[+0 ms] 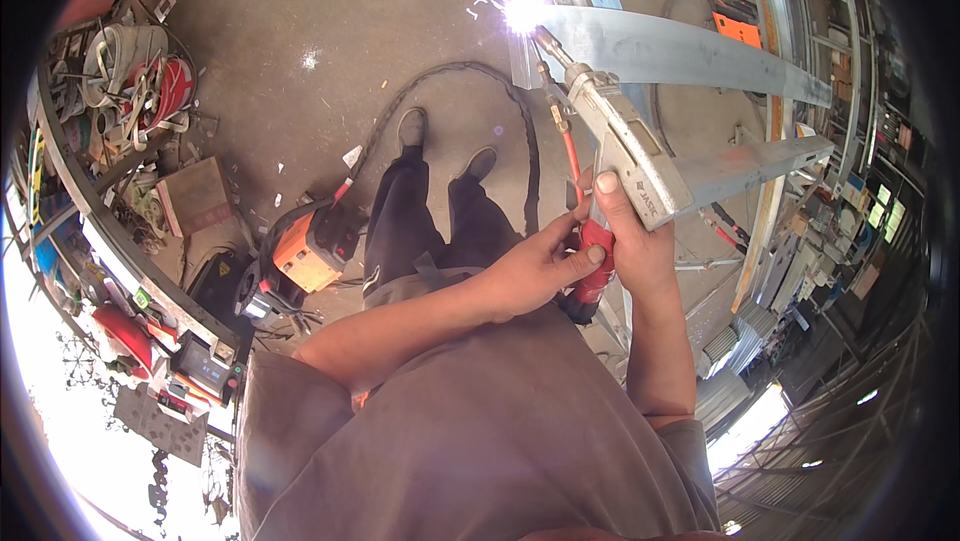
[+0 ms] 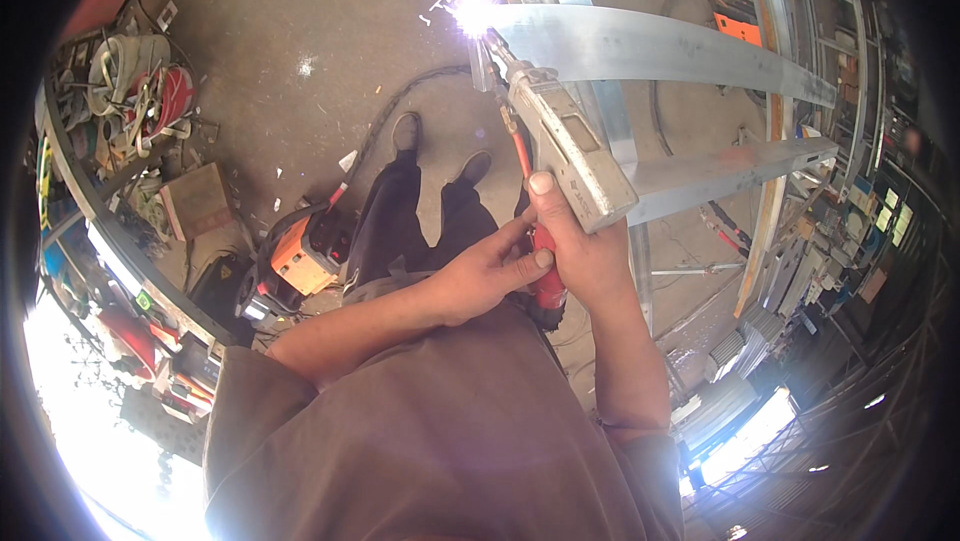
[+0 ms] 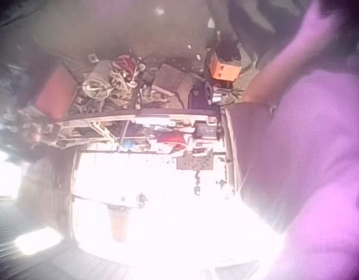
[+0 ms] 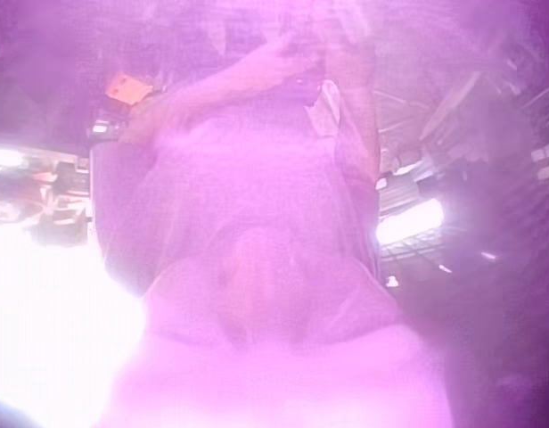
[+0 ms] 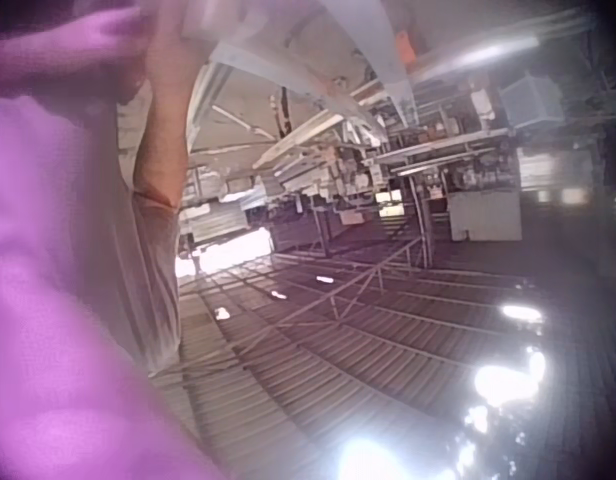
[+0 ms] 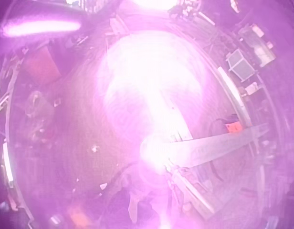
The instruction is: The person welds multiple metal frame sections using a handheld welding torch, creating bright sparks at each joint. They repeatedly position and tack weld curved and straight metal pieces into a larger frame structure.
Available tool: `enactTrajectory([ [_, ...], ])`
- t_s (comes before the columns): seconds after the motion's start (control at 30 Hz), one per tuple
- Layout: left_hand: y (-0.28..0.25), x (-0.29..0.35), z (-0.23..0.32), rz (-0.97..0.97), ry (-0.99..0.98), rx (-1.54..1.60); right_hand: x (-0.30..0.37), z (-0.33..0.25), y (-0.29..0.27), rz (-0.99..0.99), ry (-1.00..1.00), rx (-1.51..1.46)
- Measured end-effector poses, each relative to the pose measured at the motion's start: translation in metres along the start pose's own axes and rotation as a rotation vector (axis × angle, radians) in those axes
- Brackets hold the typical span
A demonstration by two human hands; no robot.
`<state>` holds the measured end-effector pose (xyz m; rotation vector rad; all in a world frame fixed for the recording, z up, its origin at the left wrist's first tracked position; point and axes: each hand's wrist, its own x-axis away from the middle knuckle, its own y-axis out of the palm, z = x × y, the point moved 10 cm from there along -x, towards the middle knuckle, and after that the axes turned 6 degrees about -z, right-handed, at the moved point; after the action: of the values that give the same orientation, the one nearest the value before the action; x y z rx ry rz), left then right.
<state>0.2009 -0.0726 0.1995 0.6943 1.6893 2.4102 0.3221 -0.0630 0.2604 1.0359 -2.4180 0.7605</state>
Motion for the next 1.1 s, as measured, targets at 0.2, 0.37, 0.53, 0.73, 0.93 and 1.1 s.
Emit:
enactTrajectory([
  [0.2,-0.002,0.001,0.002,0.028,0.042,-0.041,0.004,-0.001,0.0,0.017,0.006,0.0],
  [0.37,0.001,0.001,0.002,0.006,0.048,-0.026,0.006,-0.002,0.002,-0.017,0.027,0.002],
  [0.53,0.004,0.003,0.001,-0.006,0.022,0.005,0.008,0.0,0.0,0.043,0.028,-0.005],
  [0.73,0.006,0.004,0.002,-0.013,0.016,0.011,0.01,0.004,0.0,-0.005,0.041,-0.012],
  [0.93,0.006,0.006,-0.001,0.004,-0.006,-0.007,0.012,0.006,-0.002,0.03,0.003,0.023],
  [1.1,0.006,0.008,-0.001,0.022,-0.018,-0.045,0.015,0.006,-0.002,0.023,-0.001,0.033],
])
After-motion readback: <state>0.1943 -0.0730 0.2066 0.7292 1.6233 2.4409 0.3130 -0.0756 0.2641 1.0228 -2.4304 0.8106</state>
